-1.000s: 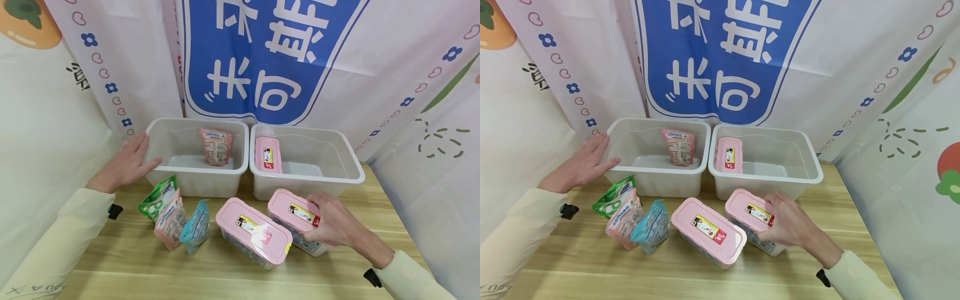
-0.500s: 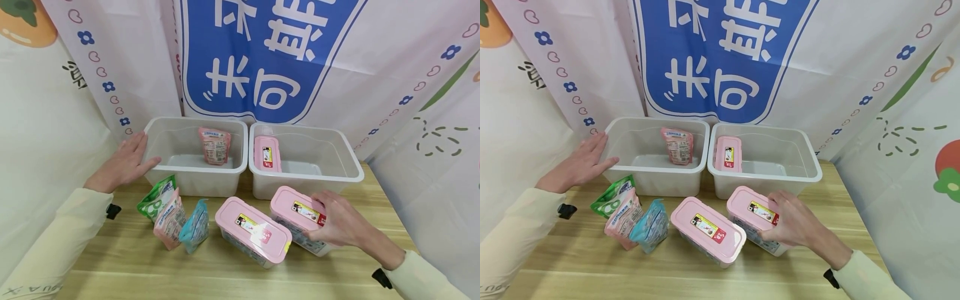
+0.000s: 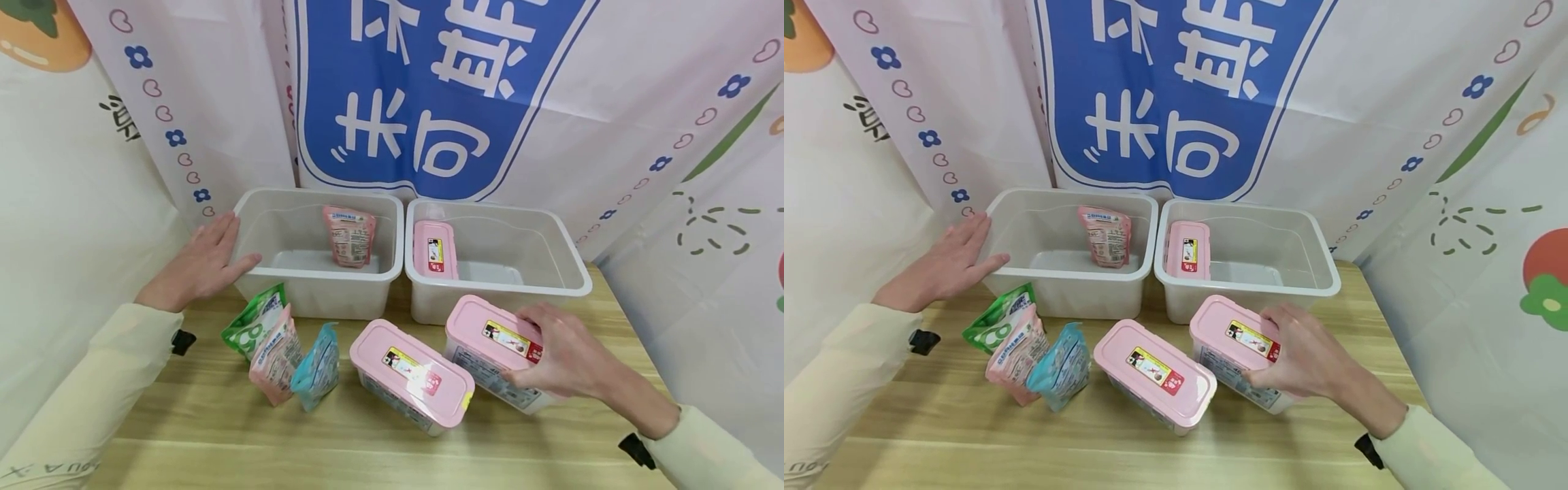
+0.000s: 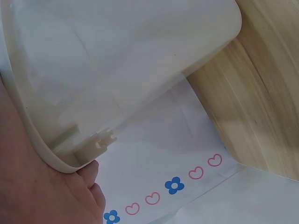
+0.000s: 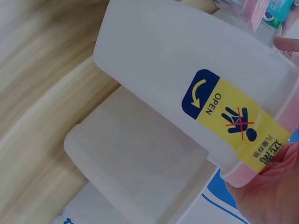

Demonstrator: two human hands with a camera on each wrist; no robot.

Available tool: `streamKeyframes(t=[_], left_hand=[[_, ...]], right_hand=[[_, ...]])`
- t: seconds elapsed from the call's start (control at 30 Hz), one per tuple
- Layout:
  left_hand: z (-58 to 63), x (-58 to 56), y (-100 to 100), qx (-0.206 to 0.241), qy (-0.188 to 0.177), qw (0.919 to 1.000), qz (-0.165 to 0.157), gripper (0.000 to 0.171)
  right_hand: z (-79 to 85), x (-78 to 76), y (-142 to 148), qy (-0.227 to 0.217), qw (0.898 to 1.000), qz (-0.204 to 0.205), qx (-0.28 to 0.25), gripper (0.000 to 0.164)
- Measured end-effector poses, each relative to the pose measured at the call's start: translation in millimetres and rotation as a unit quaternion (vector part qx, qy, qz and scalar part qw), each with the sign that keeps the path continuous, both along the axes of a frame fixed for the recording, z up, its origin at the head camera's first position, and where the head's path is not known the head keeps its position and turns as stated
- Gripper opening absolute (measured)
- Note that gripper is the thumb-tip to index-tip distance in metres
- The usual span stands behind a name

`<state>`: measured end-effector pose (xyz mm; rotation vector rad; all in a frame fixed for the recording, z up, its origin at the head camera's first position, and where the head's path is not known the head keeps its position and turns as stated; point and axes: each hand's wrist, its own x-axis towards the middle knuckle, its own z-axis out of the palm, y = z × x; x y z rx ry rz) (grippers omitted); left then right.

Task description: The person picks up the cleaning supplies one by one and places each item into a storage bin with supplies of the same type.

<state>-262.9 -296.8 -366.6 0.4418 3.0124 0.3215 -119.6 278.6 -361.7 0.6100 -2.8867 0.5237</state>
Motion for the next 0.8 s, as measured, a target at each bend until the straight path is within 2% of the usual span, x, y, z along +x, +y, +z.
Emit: streamKeyframes(t=[0.3, 0.6, 0.8], left_hand=[[-0.4, 0.0, -0.1, 0.005, 0.003, 1.0, -0.001, 0.099], [-1.6, -0.5, -1.1, 0.005, 0.002, 1.0, -0.001, 0.1], [-1.1, -0.1, -0.9, 0.005, 0.001, 1.0, 0.0, 0.1]], right_hand=[[16.8, 1.6, -0.5, 0.0, 1.0, -0.001, -0.002, 0.069], [34.1, 3.5, -1.0, -0.01, 1.0, -0.015, 0.013, 0.08], [43.9, 2.5, -0.8, -0.008, 1.0, -0.017, 0.018, 0.078]])
